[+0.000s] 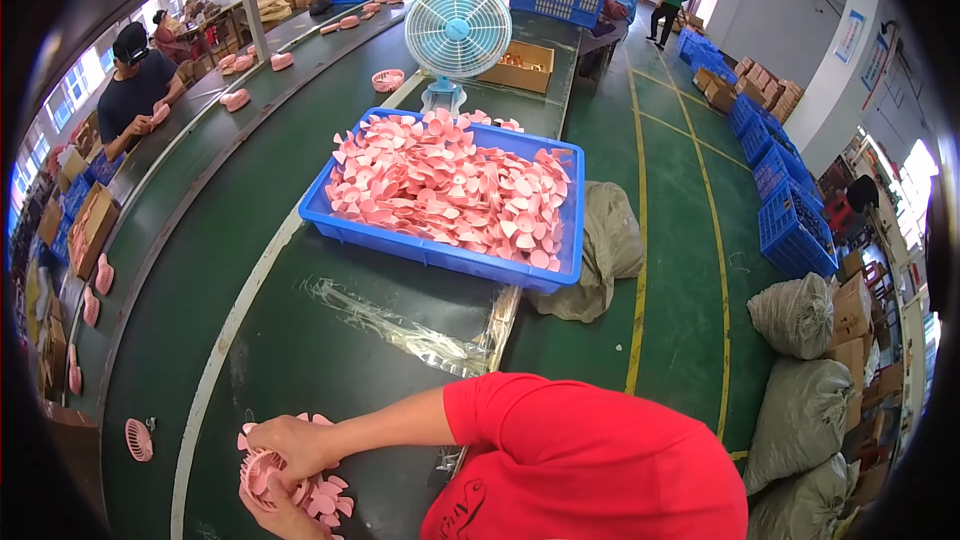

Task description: The person assembles handheld fans by taking fan casings from a conveyor belt and pressing fan blades into them by hand, then transfers additional fan blades from a tray onto the table.

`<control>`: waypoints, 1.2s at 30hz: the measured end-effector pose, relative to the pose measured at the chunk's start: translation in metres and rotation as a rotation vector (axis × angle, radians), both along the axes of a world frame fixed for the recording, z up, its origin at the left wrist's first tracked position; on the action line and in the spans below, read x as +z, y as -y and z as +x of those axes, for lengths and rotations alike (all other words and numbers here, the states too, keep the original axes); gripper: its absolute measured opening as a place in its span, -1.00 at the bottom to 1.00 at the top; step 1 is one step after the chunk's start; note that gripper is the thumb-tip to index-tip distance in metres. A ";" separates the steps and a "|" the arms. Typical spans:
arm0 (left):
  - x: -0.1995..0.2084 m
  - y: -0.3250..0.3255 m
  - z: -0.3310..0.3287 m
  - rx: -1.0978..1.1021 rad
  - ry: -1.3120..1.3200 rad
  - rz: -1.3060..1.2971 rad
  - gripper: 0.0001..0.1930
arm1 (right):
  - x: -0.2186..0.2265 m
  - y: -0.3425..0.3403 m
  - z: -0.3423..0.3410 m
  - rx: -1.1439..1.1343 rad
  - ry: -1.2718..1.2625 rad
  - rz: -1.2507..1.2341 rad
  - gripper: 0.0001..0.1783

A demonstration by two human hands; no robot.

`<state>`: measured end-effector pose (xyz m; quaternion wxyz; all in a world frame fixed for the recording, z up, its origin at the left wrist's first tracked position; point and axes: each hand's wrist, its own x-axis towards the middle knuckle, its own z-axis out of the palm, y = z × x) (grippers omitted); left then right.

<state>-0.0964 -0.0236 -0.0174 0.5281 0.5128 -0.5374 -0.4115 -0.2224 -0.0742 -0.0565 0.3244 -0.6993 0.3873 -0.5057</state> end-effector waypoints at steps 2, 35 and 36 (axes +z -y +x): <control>0.000 -0.001 0.002 0.015 0.029 -0.010 -0.64 | -0.004 0.000 0.001 -0.002 0.006 -0.019 -0.51; -0.059 0.045 0.059 0.258 0.091 0.012 -0.76 | 0.025 0.022 -0.077 0.011 -0.594 0.201 -0.52; -0.059 0.045 0.056 0.267 0.082 0.008 -0.76 | 0.025 0.020 -0.077 0.052 -0.702 0.182 -0.52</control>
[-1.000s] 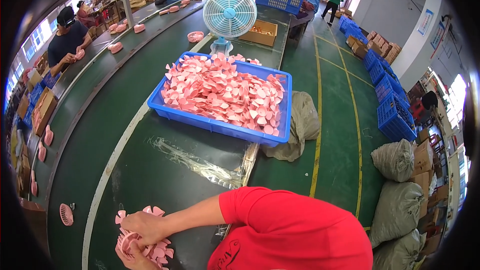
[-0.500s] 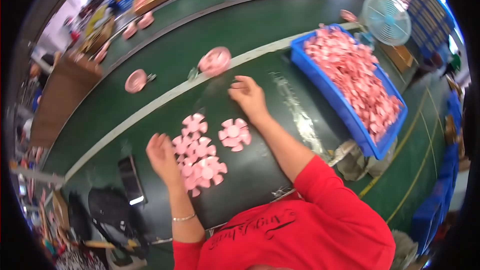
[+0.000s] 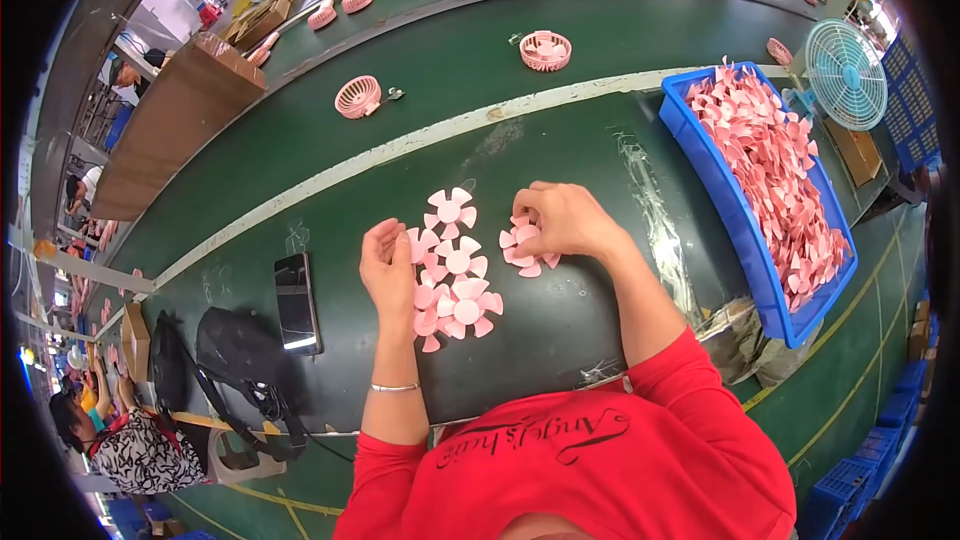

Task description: The person assembles handheld fans by taking fan casings from a conveyor belt and pressing fan blades into them by hand, then transfers additional fan blades from a tray onto the table.

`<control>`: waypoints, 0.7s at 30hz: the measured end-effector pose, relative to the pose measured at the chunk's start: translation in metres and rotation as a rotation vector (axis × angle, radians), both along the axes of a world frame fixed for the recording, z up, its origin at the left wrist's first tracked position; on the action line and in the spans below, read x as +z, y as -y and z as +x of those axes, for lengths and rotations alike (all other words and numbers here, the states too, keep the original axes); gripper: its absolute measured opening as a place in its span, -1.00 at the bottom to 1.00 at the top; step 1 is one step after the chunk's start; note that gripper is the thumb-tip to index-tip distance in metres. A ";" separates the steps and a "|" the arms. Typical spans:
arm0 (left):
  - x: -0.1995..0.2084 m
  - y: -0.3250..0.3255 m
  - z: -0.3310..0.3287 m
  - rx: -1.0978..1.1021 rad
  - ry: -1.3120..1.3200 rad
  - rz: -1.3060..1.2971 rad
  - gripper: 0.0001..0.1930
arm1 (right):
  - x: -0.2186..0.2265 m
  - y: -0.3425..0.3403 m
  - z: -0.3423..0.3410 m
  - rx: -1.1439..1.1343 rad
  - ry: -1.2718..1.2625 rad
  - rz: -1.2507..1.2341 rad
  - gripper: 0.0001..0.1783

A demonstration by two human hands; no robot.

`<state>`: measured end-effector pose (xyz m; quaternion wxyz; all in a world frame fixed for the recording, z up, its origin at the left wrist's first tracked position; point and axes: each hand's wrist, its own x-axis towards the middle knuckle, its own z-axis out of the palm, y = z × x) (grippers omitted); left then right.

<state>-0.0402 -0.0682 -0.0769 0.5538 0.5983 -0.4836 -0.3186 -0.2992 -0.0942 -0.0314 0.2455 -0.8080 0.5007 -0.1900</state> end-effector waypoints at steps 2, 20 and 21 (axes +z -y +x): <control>-0.003 0.000 -0.006 0.010 -0.002 -0.008 -0.77 | -0.002 -0.001 0.008 0.013 0.053 0.026 -0.52; 0.019 0.110 0.019 0.002 -0.022 0.031 -0.71 | -0.051 0.026 0.020 -0.489 0.149 -0.519 -0.49; 0.016 0.130 0.023 0.003 -0.021 0.027 -0.71 | -0.053 0.027 0.022 -0.488 0.155 -0.523 -0.50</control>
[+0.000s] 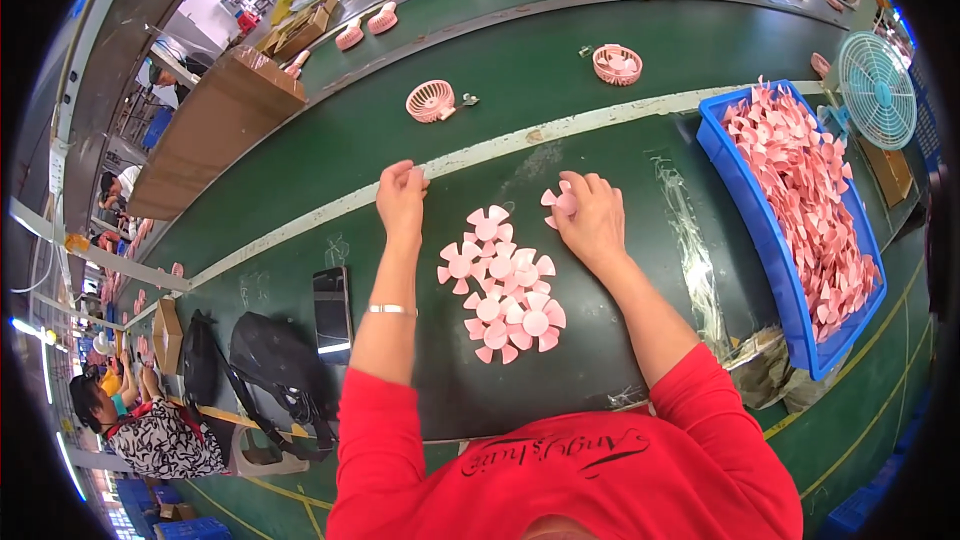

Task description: The person assembles handheld fans by taking fan casings from a conveyor belt and pressing fan blades into them by hand, then transfers additional fan blades from a tray onto the table.

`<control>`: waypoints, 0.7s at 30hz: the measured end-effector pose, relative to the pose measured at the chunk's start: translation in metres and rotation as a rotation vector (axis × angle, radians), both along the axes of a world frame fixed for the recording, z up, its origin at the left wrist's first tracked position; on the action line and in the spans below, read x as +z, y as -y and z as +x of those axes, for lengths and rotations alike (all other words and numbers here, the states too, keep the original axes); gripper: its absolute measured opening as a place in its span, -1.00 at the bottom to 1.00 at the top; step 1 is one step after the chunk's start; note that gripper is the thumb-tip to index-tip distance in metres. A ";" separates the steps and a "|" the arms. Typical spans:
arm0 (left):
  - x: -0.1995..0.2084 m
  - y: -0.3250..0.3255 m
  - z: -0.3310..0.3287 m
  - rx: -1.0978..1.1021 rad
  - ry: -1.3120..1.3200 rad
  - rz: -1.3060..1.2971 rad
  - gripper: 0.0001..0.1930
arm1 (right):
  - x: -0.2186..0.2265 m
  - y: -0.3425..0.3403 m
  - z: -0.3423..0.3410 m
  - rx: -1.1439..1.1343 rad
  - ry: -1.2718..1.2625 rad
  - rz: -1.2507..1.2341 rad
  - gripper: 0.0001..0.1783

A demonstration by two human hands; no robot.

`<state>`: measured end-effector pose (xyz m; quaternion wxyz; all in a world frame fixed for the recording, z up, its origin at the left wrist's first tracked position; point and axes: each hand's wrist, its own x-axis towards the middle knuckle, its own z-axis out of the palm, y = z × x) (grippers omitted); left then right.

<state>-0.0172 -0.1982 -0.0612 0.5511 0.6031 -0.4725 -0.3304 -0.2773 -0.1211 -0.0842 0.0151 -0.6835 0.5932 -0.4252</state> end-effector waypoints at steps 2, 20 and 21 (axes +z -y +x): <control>-0.004 0.038 0.006 0.006 0.004 0.081 -0.68 | 0.000 0.000 0.004 0.004 0.008 -0.020 -0.47; -0.031 0.163 -0.035 -0.001 -0.154 0.289 -0.82 | 0.000 0.000 0.011 0.043 0.088 -0.066 -0.63; -0.032 0.157 -0.037 -0.057 -0.247 0.274 -0.80 | 0.000 -0.001 0.009 0.027 0.068 -0.060 -0.62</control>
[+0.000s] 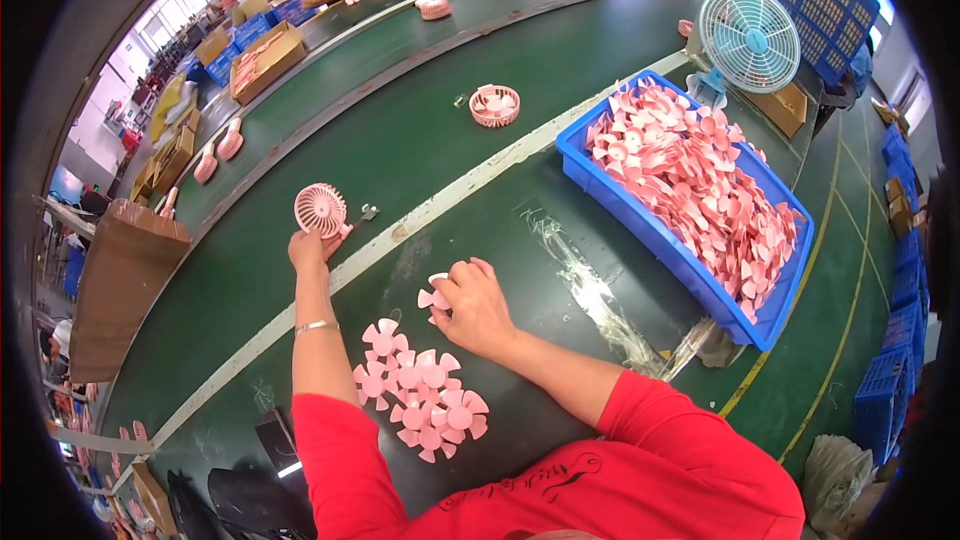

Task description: The person assembles handheld fans by taking fan casings from a conveyor belt and pressing fan blades into them by hand, then transfers additional fan blades from a tray onto the table.

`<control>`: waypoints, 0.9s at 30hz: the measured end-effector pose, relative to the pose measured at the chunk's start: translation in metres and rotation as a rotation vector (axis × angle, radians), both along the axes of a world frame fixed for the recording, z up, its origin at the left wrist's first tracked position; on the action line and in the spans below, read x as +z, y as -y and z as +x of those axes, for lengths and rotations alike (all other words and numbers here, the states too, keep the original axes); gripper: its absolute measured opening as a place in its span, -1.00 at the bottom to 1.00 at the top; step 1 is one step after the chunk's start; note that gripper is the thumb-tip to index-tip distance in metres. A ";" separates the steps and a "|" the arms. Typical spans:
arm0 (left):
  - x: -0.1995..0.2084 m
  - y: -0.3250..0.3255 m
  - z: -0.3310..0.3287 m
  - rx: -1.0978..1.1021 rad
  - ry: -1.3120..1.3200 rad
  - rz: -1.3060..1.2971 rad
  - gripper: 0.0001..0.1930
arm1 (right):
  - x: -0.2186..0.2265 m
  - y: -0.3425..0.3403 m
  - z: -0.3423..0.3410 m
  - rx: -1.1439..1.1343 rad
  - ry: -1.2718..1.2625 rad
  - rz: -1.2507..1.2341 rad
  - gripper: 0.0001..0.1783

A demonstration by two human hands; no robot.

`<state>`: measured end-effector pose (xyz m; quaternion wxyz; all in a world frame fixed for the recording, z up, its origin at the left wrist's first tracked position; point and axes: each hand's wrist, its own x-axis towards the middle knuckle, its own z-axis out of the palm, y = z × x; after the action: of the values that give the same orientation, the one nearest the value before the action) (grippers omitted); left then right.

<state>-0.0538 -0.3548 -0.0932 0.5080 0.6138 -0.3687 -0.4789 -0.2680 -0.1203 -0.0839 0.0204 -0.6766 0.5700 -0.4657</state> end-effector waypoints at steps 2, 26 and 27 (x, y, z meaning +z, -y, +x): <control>0.005 -0.021 0.009 -0.030 -0.096 -0.030 -0.77 | 0.005 -0.002 -0.001 -0.018 -0.039 0.014 -0.63; 0.036 -0.324 -0.033 0.055 0.004 -0.440 -0.60 | 0.044 -0.061 0.043 0.429 -0.254 -0.383 -0.57; 0.036 -0.324 -0.033 0.018 -0.009 -0.430 -0.59 | 0.045 -0.062 0.044 0.434 -0.269 -0.368 -0.58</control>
<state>-0.0870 -0.0305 -0.0572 0.6330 0.4924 -0.4547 -0.3875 -0.2244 -0.0582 -0.0387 -0.0788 -0.8303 0.3160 -0.4522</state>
